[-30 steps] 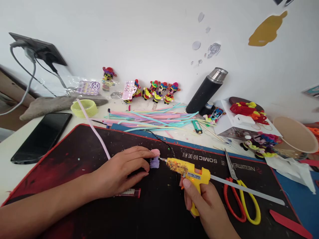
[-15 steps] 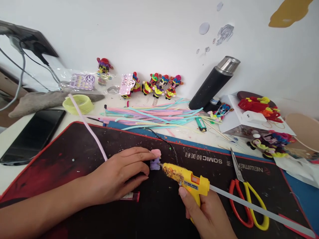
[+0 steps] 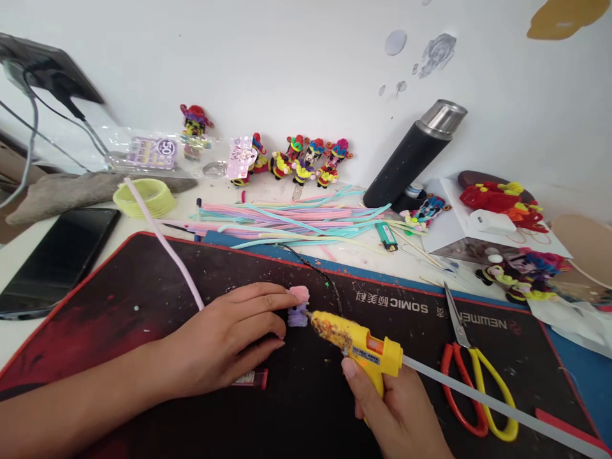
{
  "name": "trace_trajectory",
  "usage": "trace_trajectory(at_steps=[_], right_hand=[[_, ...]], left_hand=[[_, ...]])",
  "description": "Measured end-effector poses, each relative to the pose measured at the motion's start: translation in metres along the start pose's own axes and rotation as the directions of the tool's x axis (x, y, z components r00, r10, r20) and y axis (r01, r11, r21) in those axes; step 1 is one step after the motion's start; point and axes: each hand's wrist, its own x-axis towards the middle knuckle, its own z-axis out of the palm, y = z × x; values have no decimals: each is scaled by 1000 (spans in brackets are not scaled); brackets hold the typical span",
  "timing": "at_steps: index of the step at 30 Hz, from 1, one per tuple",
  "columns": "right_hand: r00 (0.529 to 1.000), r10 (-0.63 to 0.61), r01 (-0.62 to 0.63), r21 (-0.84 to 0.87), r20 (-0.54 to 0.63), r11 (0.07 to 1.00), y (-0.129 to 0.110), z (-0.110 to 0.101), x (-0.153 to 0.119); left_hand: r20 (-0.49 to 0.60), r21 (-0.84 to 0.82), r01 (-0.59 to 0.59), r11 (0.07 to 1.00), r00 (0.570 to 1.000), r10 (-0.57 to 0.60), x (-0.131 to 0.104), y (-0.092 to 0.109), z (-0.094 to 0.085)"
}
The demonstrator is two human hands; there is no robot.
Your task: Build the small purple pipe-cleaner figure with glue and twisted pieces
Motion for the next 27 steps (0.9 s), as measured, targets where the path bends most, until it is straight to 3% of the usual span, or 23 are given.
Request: trace_trajectory(at_steps=[6, 27], right_hand=[[1000, 2, -2, 28, 13, 1000, -2, 1, 0], [999, -46, 48, -123, 22, 991, -2, -1, 1]], left_hand=[[18, 11, 4, 1000, 1000, -5, 0, 0, 0], [6, 39, -21, 999, 1000, 21, -2, -1, 2]])
